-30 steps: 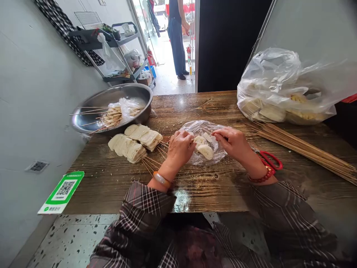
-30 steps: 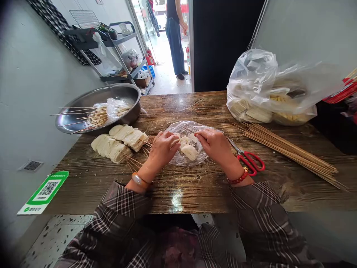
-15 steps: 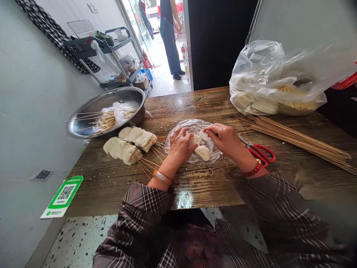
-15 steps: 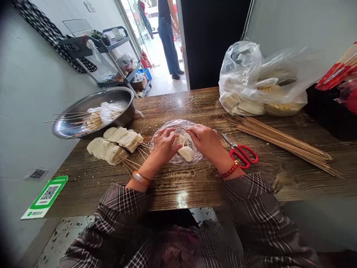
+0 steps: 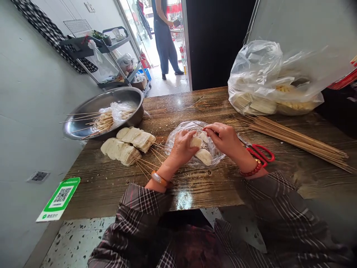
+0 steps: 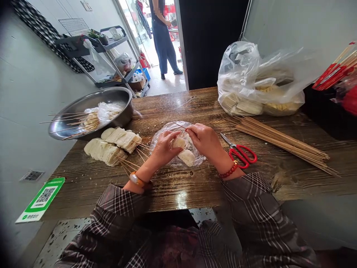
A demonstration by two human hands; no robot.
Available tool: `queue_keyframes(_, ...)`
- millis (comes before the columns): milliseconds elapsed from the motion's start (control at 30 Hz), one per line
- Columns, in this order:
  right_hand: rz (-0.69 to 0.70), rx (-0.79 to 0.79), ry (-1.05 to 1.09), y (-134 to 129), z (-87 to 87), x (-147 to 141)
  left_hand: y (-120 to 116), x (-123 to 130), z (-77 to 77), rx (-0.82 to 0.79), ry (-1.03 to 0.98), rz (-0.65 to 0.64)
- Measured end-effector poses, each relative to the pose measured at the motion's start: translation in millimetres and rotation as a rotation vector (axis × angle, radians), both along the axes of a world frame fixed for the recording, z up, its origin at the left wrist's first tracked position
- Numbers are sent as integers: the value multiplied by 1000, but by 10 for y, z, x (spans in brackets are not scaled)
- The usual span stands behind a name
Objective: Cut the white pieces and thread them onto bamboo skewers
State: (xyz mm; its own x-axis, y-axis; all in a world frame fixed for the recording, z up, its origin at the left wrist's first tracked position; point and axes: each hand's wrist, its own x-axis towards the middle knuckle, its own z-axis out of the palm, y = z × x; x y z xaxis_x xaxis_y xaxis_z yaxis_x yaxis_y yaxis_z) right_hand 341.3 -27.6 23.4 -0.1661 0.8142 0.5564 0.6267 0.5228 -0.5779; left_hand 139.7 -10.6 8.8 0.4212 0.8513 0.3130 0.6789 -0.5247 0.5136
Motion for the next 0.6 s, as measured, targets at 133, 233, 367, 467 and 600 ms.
queue_keyframes(133,1,29,47,-10,6,-14,-41,-21,27,-47,-89,-52)
queue_keyframes(233,-4,35,56,-16,16,-22,-61,-24,54,-91,-151,-80)
queue_keyframes(367,-2,41,105,-41,56,-45,-58,-47,122,-242,-512,-23)
queue_keyframes(467,28,36,145,-79,91,-82,-69,-70,188,-414,-801,-68)
queue_keyframes(600,68,19,124,-124,110,-148,-105,-44,204,-454,-791,-134)
